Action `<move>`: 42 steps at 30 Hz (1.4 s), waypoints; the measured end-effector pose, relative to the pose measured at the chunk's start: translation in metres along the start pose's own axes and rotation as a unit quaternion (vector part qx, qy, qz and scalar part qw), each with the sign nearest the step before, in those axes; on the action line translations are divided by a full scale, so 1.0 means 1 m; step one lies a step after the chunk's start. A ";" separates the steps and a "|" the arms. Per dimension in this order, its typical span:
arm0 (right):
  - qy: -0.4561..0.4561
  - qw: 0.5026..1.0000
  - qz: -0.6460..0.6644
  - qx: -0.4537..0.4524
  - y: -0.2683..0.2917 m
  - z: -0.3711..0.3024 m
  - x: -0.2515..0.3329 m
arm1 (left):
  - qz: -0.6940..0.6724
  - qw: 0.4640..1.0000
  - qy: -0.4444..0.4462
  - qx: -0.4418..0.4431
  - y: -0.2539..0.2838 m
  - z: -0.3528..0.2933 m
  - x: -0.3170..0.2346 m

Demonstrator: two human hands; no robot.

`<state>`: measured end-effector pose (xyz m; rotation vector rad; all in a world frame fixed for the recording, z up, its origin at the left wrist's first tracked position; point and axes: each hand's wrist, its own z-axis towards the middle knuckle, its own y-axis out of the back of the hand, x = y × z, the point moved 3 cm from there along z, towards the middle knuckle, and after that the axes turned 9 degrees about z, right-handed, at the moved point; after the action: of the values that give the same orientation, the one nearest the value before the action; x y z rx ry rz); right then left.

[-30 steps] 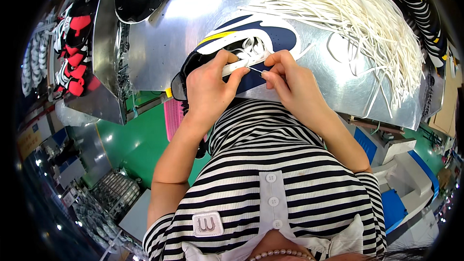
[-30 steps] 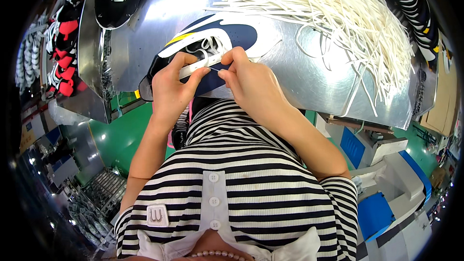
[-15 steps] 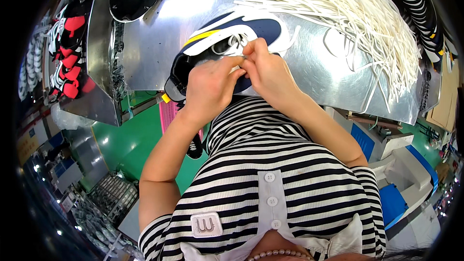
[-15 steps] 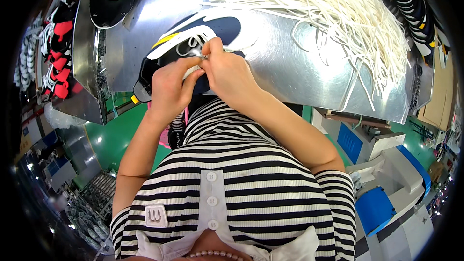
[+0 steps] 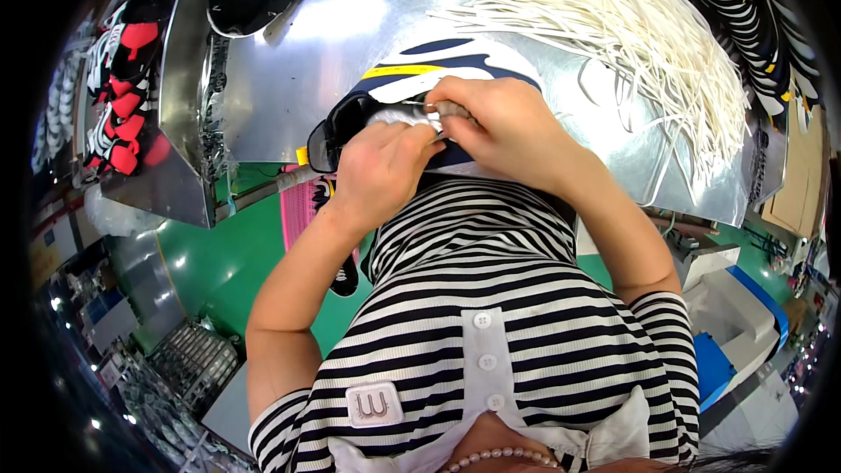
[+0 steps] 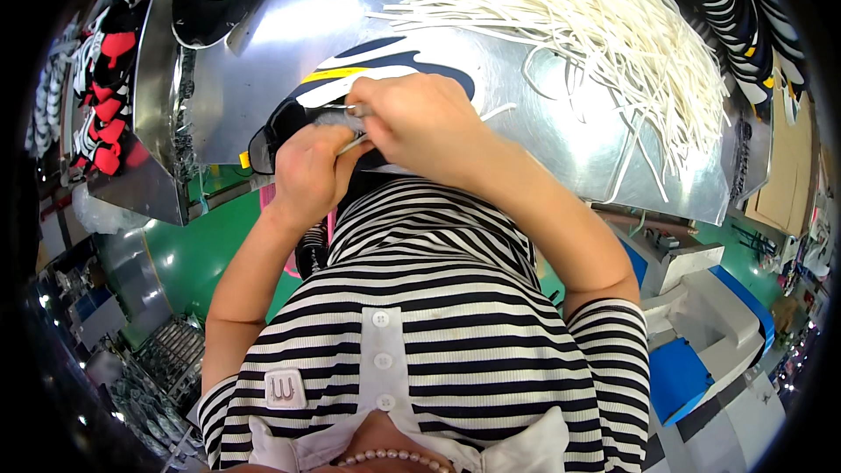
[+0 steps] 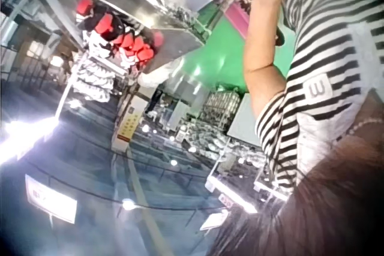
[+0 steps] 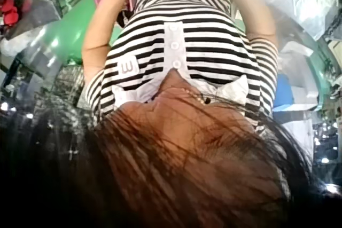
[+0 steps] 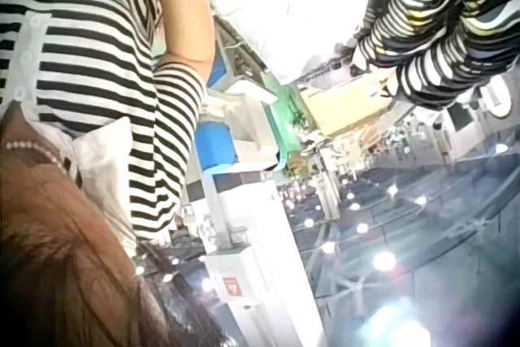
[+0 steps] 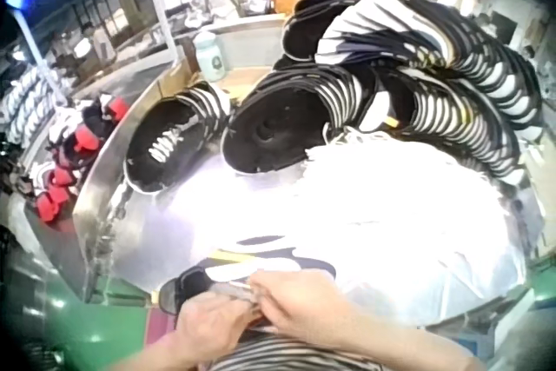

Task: The person laces a shoe by threading a white shoelace through the eyelets and uses a small tool to pull the lace through the final hole.

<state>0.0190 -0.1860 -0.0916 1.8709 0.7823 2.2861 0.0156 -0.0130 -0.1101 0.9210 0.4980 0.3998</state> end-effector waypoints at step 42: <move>0.103 0.988 -0.013 -0.118 0.031 0.001 0.001 | -0.126 0.987 0.028 0.100 0.006 -0.003 0.002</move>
<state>0.0275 -0.2119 -0.0774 1.5353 0.5229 2.4588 0.0144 -0.0064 -0.1068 1.0266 0.7077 0.1474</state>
